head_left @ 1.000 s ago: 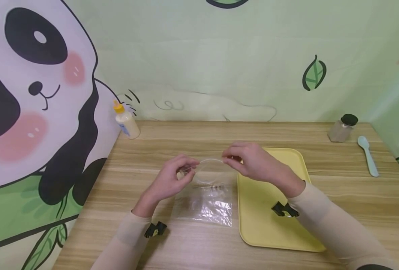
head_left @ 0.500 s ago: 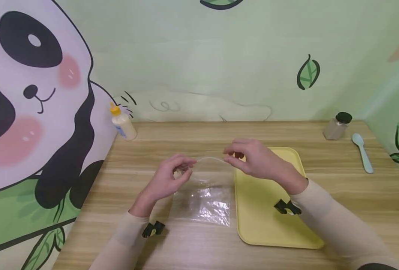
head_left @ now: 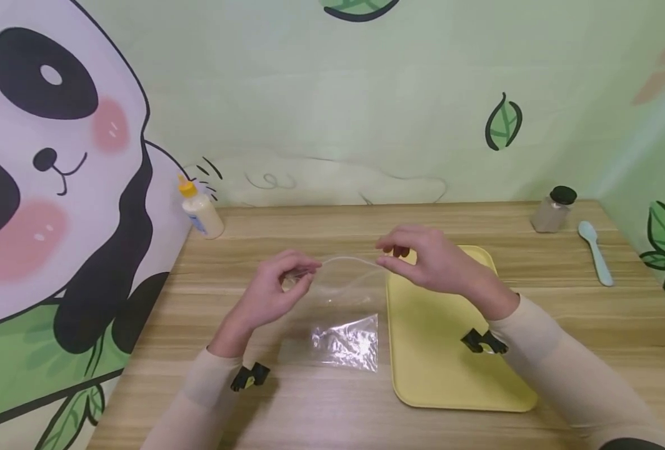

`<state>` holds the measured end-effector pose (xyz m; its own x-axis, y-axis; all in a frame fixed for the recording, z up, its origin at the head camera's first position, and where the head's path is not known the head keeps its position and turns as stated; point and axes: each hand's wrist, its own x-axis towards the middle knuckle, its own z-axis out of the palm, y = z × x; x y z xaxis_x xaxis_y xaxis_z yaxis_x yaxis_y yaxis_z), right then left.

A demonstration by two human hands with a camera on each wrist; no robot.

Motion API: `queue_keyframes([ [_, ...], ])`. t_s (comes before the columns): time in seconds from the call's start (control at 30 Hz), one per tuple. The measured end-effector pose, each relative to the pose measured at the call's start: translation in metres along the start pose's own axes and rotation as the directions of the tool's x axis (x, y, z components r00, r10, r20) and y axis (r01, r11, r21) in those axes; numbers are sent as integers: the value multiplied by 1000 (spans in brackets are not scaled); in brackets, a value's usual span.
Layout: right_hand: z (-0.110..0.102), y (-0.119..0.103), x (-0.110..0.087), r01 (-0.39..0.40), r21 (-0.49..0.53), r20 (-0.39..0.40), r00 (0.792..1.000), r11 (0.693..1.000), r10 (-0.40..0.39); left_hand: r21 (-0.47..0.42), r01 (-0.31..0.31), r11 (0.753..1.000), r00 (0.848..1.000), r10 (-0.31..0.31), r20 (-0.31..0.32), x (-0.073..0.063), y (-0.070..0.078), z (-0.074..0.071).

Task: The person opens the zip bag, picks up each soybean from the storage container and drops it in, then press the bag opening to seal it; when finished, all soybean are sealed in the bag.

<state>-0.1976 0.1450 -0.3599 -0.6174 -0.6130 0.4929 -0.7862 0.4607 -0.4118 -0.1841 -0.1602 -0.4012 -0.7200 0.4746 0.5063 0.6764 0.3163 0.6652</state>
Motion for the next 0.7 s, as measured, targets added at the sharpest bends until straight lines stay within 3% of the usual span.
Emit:
queue_keyframes([
  [0.7, -28, 5, -9, 27, 5, -139, 990, 1000, -26, -145, -110, 983, 993, 103, -55, 30, 23, -7],
])
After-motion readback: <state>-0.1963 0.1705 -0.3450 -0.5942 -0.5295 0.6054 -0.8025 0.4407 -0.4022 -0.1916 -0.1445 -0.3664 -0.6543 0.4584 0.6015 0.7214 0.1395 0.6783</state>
